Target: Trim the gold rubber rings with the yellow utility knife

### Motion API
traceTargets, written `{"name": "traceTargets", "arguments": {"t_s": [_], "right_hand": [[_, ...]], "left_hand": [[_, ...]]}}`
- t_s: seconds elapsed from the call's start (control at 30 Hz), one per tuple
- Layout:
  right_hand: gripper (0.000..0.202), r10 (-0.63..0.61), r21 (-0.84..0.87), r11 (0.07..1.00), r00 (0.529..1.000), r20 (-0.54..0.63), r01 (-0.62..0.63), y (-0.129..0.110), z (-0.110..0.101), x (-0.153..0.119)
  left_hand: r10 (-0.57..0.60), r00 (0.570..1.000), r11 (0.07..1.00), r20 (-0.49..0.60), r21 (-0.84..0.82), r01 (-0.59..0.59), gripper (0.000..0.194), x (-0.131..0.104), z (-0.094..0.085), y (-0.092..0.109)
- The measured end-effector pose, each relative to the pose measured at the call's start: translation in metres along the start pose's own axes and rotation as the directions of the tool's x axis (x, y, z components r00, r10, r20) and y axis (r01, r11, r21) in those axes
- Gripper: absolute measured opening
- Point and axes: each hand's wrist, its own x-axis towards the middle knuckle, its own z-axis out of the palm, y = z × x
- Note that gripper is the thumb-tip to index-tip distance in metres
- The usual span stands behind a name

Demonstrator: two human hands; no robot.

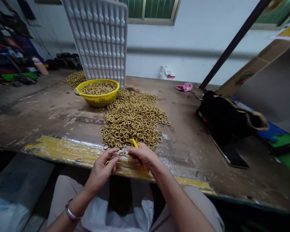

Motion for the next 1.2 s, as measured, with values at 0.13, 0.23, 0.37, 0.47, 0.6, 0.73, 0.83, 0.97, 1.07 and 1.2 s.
{"name": "traceTargets", "arguments": {"t_s": [0.13, 0.23, 0.37, 0.47, 0.6, 0.73, 0.83, 0.97, 1.07, 1.2], "right_hand": [[0.019, 0.043, 0.106, 0.993, 0.997, 0.067, -0.05, 0.001, 0.005, -0.001], [0.019, 0.068, 0.147, 0.986, 0.993, 0.092, -0.081, 0.002, 0.005, -0.002], [0.019, 0.107, 0.161, 0.979, 0.987, 0.122, -0.126, 0.003, 0.006, -0.003], [0.02, 0.124, 0.136, 0.981, 0.984, 0.125, -0.141, 0.005, 0.007, -0.001], [0.026, 0.037, -0.036, 0.999, 0.999, 0.01, -0.037, 0.007, 0.012, 0.0], [0.017, -0.405, -0.759, 0.629, 0.905, -0.132, 0.17, 0.009, 0.02, -0.007], [0.006, -0.476, -0.946, 0.308, 0.877, -0.06, 0.103, 0.011, 0.026, -0.013], [0.008, -0.434, -0.984, 0.165, 0.901, -0.018, 0.06, 0.015, 0.031, -0.016], [0.01, -0.418, -0.991, 0.131, 0.908, -0.029, 0.029, 0.017, 0.034, -0.014], [0.016, -0.419, -0.994, 0.113, 0.907, -0.048, -0.001, 0.015, 0.031, -0.01]], "left_hand": [[0.083, 0.996, 0.983, 0.022, 0.164, -0.085, 0.017, 0.004, 0.0, 0.004], [0.169, 0.985, 0.958, 0.021, 0.229, -0.169, 0.012, 0.002, 0.001, 0.004], [0.223, 0.973, 0.938, 0.054, 0.262, -0.229, 0.012, 0.0, 0.004, 0.006], [0.222, 0.971, 0.936, 0.092, 0.259, -0.238, 0.011, 0.002, 0.004, 0.008], [-0.023, 0.995, 0.997, 0.098, 0.071, 0.016, 0.009, 0.004, 0.001, 0.005], [-0.175, 0.979, 0.975, 0.103, -0.121, 0.187, 0.02, 0.005, -0.004, -0.001], [-0.166, 0.982, 0.975, 0.094, -0.134, 0.178, 0.024, 0.003, -0.007, -0.002], [-0.149, 0.985, 0.979, 0.089, -0.127, 0.16, 0.023, 0.001, -0.007, -0.003], [-0.14, 0.986, 0.982, 0.093, -0.112, 0.15, 0.021, 0.002, -0.007, -0.003], [-0.124, 0.984, 0.988, 0.127, -0.075, 0.134, 0.021, -0.003, -0.009, 0.011]]}}
